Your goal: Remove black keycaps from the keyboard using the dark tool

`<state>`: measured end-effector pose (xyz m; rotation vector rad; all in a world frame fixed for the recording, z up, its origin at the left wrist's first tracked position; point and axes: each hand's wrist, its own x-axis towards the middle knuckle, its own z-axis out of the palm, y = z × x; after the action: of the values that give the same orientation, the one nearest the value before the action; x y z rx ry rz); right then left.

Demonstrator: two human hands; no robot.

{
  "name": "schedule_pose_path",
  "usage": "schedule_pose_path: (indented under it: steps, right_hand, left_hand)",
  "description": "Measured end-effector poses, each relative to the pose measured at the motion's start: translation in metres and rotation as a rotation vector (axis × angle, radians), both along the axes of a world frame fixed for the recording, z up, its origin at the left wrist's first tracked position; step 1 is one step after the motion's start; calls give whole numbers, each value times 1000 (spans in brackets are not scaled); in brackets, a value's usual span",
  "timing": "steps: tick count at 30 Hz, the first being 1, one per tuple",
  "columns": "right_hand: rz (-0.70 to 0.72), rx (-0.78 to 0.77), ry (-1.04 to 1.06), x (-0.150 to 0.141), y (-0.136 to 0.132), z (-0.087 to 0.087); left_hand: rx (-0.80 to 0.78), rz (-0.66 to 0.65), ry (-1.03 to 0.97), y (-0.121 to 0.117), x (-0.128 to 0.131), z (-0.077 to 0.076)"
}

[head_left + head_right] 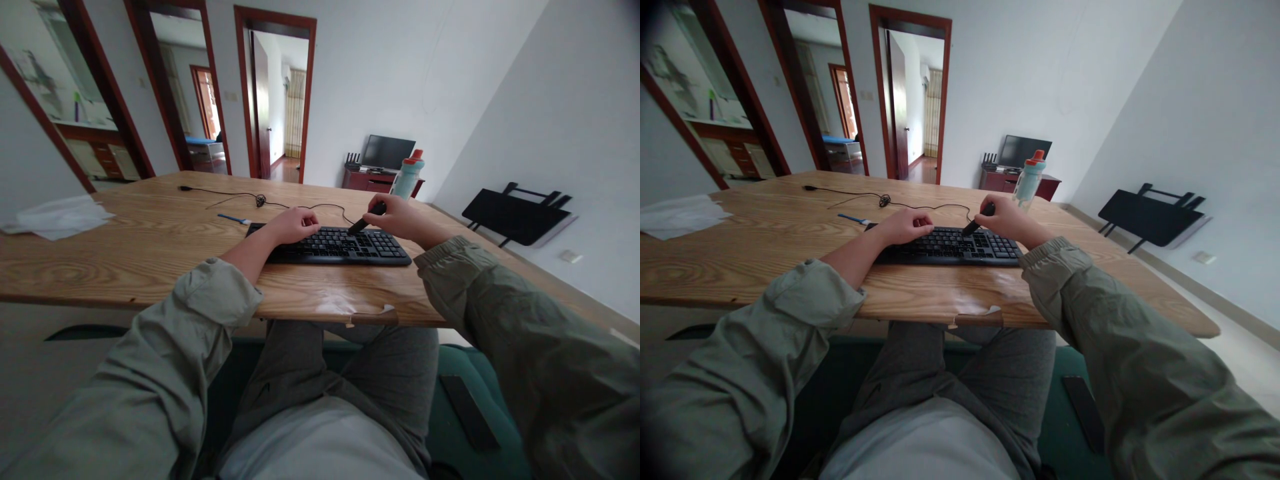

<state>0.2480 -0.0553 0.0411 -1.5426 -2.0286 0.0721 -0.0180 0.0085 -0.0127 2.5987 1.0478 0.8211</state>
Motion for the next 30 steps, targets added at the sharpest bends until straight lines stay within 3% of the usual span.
schedule_pose_path:
  steps: [7, 17, 30]
  right_hand:
    - [34, -35, -68, 0, 11, -1]
    - [69, -55, -215, -9, 18, 12]
    - [48, -79, -115, -6, 11, 14]
  left_hand:
    - [12, -4, 10, 3, -1, -4]
    - [2, 2, 5, -1, 1, -4]
    - [-3, 5, 8, -4, 2, -1]
